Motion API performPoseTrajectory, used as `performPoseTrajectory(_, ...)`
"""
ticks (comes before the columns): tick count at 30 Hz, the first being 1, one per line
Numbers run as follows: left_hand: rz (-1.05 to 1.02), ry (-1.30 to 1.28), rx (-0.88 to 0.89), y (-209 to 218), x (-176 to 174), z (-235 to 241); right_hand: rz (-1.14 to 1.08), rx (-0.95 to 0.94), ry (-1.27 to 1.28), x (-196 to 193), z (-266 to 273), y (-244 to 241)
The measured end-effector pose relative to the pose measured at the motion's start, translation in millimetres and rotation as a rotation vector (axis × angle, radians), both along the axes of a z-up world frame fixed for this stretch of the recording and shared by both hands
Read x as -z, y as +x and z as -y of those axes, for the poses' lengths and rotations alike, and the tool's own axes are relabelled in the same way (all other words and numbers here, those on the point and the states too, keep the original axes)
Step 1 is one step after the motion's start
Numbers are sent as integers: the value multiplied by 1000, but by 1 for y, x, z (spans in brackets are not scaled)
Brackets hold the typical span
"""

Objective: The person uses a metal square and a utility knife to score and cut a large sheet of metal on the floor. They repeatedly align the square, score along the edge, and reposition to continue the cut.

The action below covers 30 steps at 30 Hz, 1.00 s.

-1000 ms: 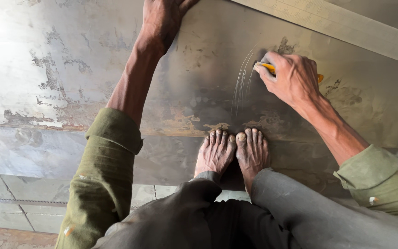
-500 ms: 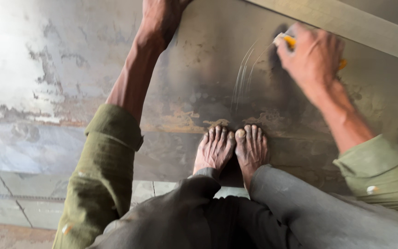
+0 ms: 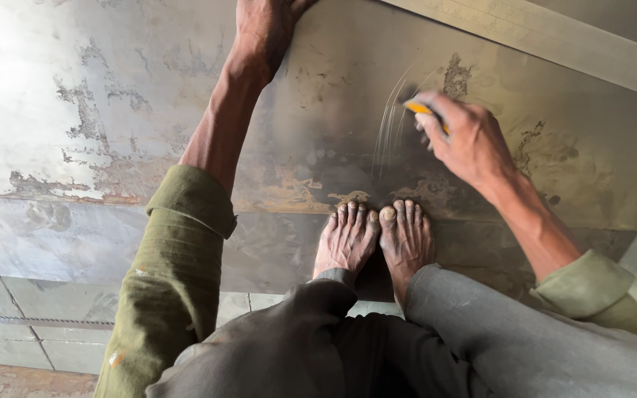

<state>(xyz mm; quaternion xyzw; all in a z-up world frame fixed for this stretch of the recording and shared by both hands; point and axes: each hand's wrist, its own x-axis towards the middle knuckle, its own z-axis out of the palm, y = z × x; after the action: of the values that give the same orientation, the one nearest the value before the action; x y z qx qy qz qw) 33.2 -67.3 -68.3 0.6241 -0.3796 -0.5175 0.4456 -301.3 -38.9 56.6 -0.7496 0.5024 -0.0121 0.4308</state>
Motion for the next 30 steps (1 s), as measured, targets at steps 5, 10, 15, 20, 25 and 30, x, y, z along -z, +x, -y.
performPoseTrajectory(5,7,-29,20,2,10,-6,-49,-155,-287,2,-8,8)
performPoseTrajectory(10,240,-23,82,5,14,-7,-48,-153,-288,3,-4,9)
performPoseTrajectory(15,180,1,51,5,15,-8,-59,-170,-317,3,0,13)
performPoseTrajectory(20,114,17,22,2,16,-6,-183,-175,-294,2,1,14)
performPoseTrajectory(25,164,11,47,2,12,-7,-147,-205,-340,1,3,12)
performPoseTrajectory(30,257,12,95,2,10,-7,-136,-245,-297,1,4,14)
